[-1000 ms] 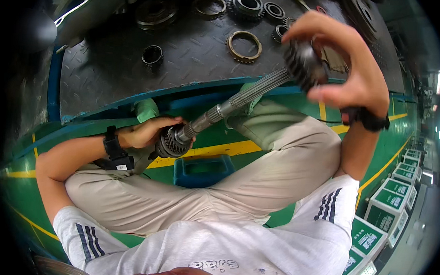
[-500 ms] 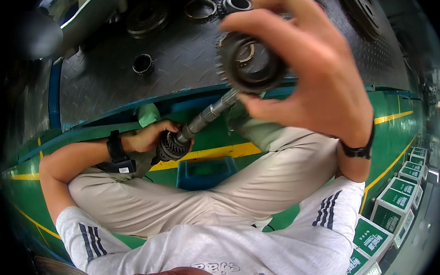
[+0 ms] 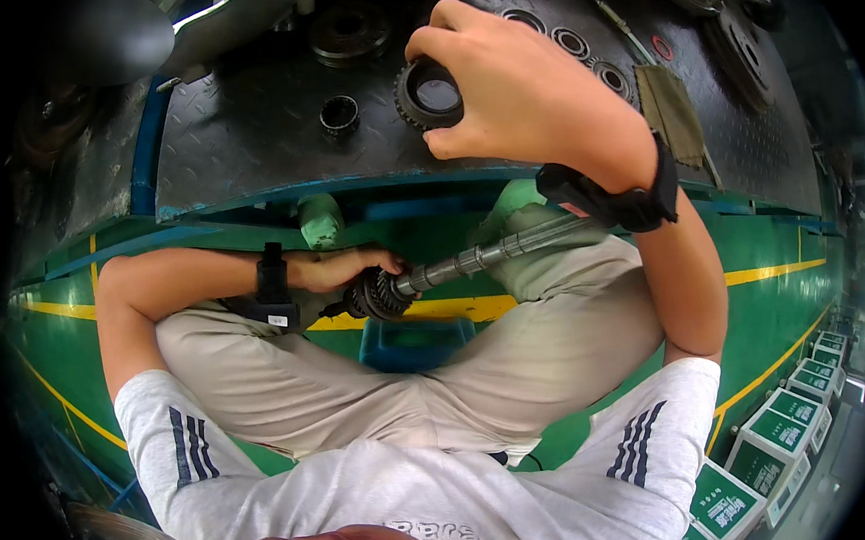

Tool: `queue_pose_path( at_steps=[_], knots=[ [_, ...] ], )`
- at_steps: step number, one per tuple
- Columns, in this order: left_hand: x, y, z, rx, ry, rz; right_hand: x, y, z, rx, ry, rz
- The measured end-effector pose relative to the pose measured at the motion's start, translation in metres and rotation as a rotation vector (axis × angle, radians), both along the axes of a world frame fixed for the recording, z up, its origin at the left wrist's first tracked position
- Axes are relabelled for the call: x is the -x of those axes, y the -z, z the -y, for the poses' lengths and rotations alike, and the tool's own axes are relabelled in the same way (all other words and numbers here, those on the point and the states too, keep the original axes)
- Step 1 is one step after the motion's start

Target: The person assembles a gearbox by sliding gears, bearings, and sync rings onto a metal shaft by hand, then positions the shaft assembly and other individual gears into a metal housing.

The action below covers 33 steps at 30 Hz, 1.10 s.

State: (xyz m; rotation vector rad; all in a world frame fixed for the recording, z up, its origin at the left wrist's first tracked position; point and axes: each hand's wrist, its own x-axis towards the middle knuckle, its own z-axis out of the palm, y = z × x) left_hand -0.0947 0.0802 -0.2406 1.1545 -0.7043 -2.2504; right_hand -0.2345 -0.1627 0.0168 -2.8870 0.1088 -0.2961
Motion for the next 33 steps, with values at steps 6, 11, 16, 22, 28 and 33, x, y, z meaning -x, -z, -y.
queue_pose_path(
  at_steps=[6,11,16,22,28,33],
  knots=[
    [-0.003,-0.011,0.003,0.006,0.018,0.019,-0.013,0.014,0.002,-0.015,0.02,-0.112],
    [-0.004,-0.024,0.002,0.002,-0.05,0.15,-0.016,0.024,0.011,0.174,-0.123,0.086],
    [-0.008,-0.048,0.005,0.069,-0.055,0.135,-0.029,0.006,-0.014,0.139,-0.317,-0.027],
    [-0.015,-0.032,-0.003,-0.025,0.018,0.054,-0.038,0.016,-0.023,0.21,-0.393,0.051],
    [-0.009,-0.031,-0.002,-0.029,-0.044,0.039,0.036,-0.052,0.01,-0.082,-0.082,0.165],
    [-0.013,-0.032,-0.002,0.023,-0.038,-0.056,0.121,-0.036,0.01,-0.409,0.338,0.114]
  ],
)
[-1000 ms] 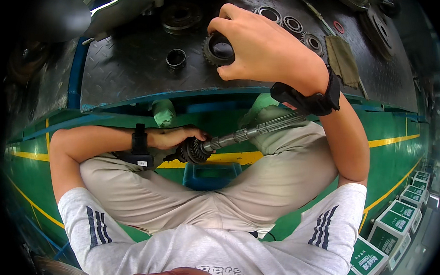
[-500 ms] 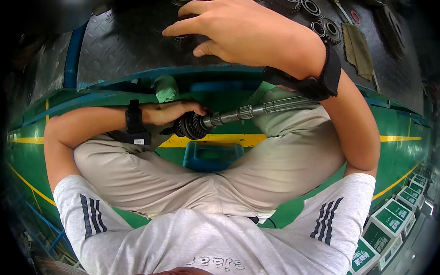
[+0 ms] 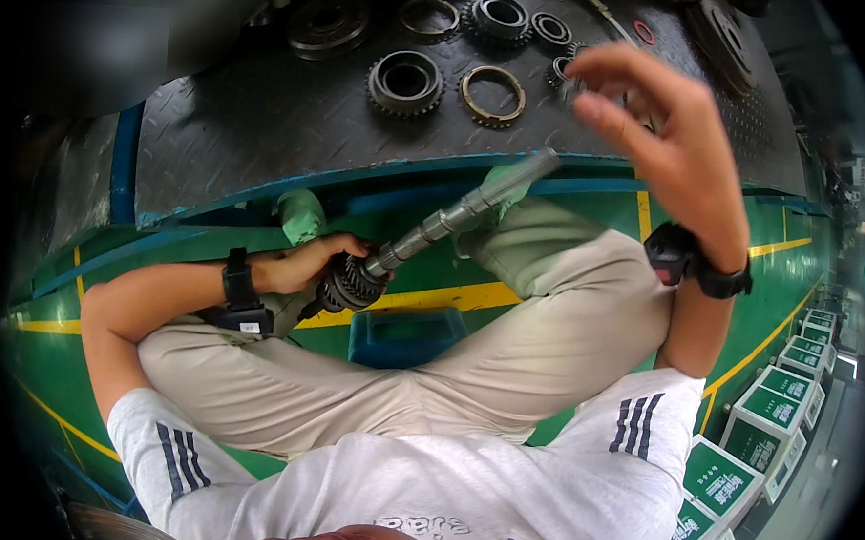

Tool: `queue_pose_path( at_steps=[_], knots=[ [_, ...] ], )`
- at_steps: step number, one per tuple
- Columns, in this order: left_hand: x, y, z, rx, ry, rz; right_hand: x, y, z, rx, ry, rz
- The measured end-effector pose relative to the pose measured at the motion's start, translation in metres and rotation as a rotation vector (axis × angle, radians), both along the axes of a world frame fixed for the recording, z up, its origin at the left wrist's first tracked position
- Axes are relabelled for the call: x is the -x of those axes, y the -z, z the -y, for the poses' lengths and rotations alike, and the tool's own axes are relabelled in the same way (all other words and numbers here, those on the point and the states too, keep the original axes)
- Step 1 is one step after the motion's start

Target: The person assembles a gearbox by sliding gears, bearings, and sync rings onto a metal shaft by hand, then positions the shaft assembly and other individual gears into a metal housing.

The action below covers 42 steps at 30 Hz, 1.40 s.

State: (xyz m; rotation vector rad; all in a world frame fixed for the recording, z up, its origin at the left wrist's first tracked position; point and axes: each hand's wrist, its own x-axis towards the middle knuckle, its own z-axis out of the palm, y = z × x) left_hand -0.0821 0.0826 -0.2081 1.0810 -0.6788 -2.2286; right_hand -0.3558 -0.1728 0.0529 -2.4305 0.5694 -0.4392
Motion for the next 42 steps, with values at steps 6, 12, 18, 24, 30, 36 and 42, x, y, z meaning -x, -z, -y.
queue_pose_path(
  at_steps=[6,12,18,24,30,36,42],
  knots=[
    [-0.001,0.002,0.003,-0.118,-0.037,-0.122,0.01,0.027,-0.018,-0.05,0.01,-0.039],
    [0.003,-0.012,0.004,-0.133,-0.017,-0.076,0.023,0.03,-0.014,-0.029,0.143,-0.016],
    [-0.011,0.036,0.004,-0.25,0.115,-0.793,0.002,0.033,-0.031,-0.198,-0.02,-0.06],
    [0.017,-0.059,0.025,0.116,-0.126,-0.076,-0.008,0.042,-0.054,-0.44,-0.084,0.474],
    [0.011,-0.094,0.04,0.381,-0.072,-0.026,-0.045,0.041,-0.076,-0.428,-0.286,0.237],
    [0.01,-0.094,0.029,0.393,-0.3,-0.125,-0.07,0.054,-0.092,-0.32,-0.331,0.137],
    [0.007,-0.104,0.013,0.397,-0.272,-0.141,-0.074,0.025,-0.107,-0.027,-0.424,0.113]
  ],
)
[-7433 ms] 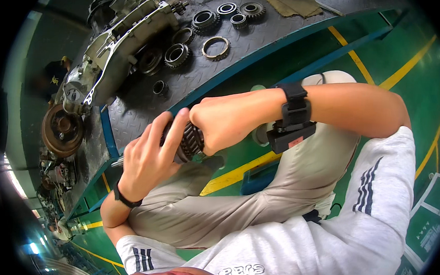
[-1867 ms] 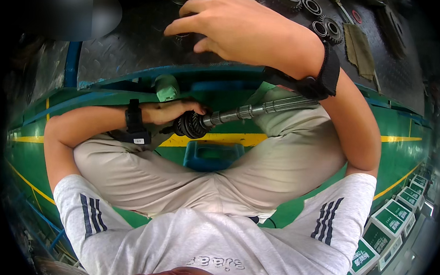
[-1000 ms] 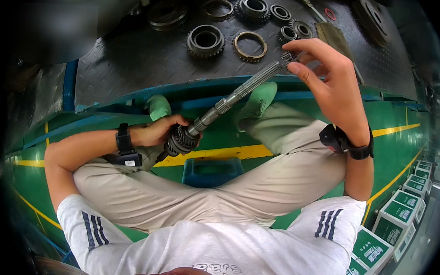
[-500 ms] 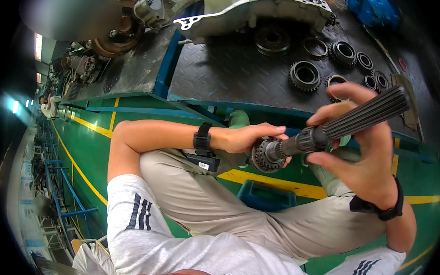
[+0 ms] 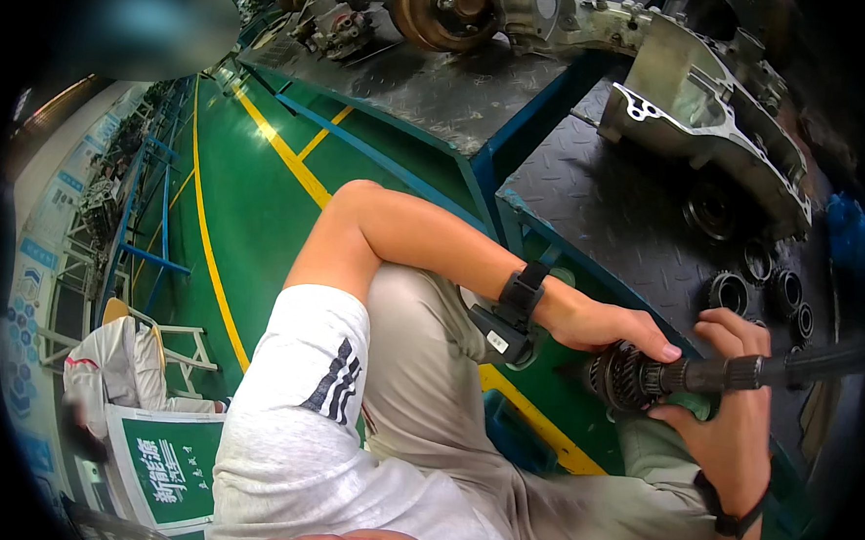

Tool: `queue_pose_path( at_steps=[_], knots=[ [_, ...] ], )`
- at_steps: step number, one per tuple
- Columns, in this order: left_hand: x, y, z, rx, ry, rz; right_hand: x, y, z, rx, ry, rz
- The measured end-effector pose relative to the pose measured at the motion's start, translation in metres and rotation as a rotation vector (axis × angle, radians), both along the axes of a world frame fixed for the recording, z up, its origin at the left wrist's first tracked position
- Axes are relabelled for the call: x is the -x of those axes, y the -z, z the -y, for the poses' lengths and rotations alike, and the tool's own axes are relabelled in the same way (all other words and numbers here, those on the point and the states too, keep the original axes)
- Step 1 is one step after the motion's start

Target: The person assembles a gearbox by sliding gears, bearings, and sync rings onto a metal shaft by hand, then positions the shaft assembly and other individual gears into a metal housing.

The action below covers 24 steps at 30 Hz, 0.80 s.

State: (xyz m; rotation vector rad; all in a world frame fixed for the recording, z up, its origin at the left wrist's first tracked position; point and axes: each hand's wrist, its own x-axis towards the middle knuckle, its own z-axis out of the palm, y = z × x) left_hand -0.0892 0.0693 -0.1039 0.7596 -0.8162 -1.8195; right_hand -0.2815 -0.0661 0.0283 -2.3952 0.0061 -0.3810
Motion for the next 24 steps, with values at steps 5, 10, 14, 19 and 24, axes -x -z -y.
queue_pose_path(
  at_steps=[5,10,14,19,24],
  knots=[
    [0.006,-0.026,0.014,-0.02,0.081,0.058,0.034,0.005,0.072,0.58,0.332,0.08],
    [-0.021,0.007,-0.028,0.065,0.045,0.059,-0.039,0.046,0.068,0.526,0.16,0.001],
    [-0.012,-0.008,-0.024,0.028,0.068,0.143,-0.03,0.055,0.084,0.456,0.225,0.015],
    [-0.016,-0.043,-0.027,0.121,0.013,0.115,-0.033,0.057,0.089,0.558,0.212,0.078],
    [-0.017,-0.054,-0.026,0.135,-0.05,0.047,-0.036,0.044,0.087,0.462,0.197,0.097]
  ],
)
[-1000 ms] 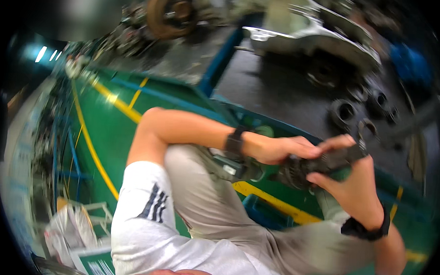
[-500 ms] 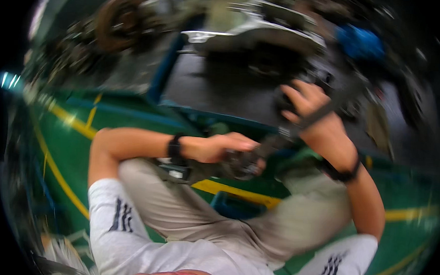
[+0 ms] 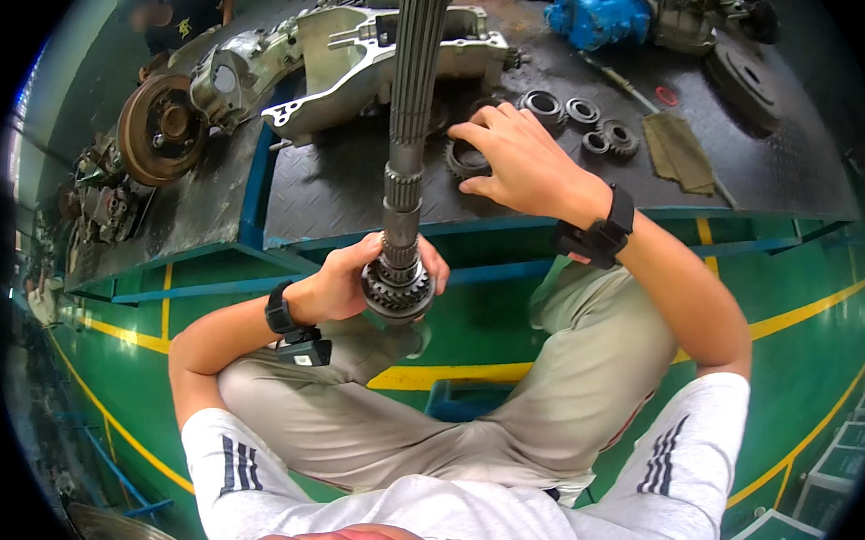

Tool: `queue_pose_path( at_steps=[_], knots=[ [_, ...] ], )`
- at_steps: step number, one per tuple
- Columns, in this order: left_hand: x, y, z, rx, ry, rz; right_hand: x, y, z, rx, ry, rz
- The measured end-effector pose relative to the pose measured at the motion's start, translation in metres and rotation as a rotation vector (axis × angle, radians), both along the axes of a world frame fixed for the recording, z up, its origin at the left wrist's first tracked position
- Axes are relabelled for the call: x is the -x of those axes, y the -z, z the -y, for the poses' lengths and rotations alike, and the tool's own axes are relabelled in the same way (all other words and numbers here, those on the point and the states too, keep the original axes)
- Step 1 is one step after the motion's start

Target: The person assembles a gearbox by sliding gears, bearings, and sync rings onto a metal shaft by hand, then positions the shaft assembly and other individual gears into a metal housing.

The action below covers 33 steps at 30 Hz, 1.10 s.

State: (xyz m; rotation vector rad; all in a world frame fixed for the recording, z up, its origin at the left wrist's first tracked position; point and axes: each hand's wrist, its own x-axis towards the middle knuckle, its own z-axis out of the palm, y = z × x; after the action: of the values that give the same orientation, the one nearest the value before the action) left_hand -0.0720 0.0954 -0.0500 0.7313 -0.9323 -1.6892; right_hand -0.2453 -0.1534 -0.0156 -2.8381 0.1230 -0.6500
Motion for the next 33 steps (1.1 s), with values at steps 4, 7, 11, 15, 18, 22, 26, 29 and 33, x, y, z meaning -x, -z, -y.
queue_pose_path(
  at_steps=[4,7,11,15,18,22,26,29,33],
  knots=[
    [-0.006,0.01,-0.007,-0.017,0.004,-0.015,0.025,-0.066,0.004,-0.309,-0.028,0.291],
    [0.003,0.022,0.013,0.026,0.034,0.0,0.059,-0.107,0.014,-0.881,-0.106,0.526],
    [0.014,0.031,0.023,-0.005,0.044,0.083,0.067,-0.116,-0.009,-1.0,-0.362,0.661],
    [0.012,0.041,0.026,0.013,0.071,0.101,0.062,-0.104,-0.029,-0.798,-0.366,0.448],
    [0.014,0.044,0.03,-0.078,0.116,0.003,0.056,-0.083,-0.049,-0.813,-0.282,0.264],
    [0.027,0.028,0.024,-0.237,0.015,-0.036,0.057,-0.051,-0.064,-0.754,-0.268,0.003],
    [0.018,0.047,0.031,-0.249,0.085,-0.037,0.055,-0.045,-0.073,-0.665,-0.244,-0.054],
    [0.024,0.043,0.032,-0.232,0.055,-0.077,0.051,-0.036,-0.076,-0.674,-0.256,-0.053],
    [0.024,0.033,0.03,-0.227,0.0,-0.104,0.048,-0.041,-0.078,-0.595,-0.249,-0.122]
  ],
)
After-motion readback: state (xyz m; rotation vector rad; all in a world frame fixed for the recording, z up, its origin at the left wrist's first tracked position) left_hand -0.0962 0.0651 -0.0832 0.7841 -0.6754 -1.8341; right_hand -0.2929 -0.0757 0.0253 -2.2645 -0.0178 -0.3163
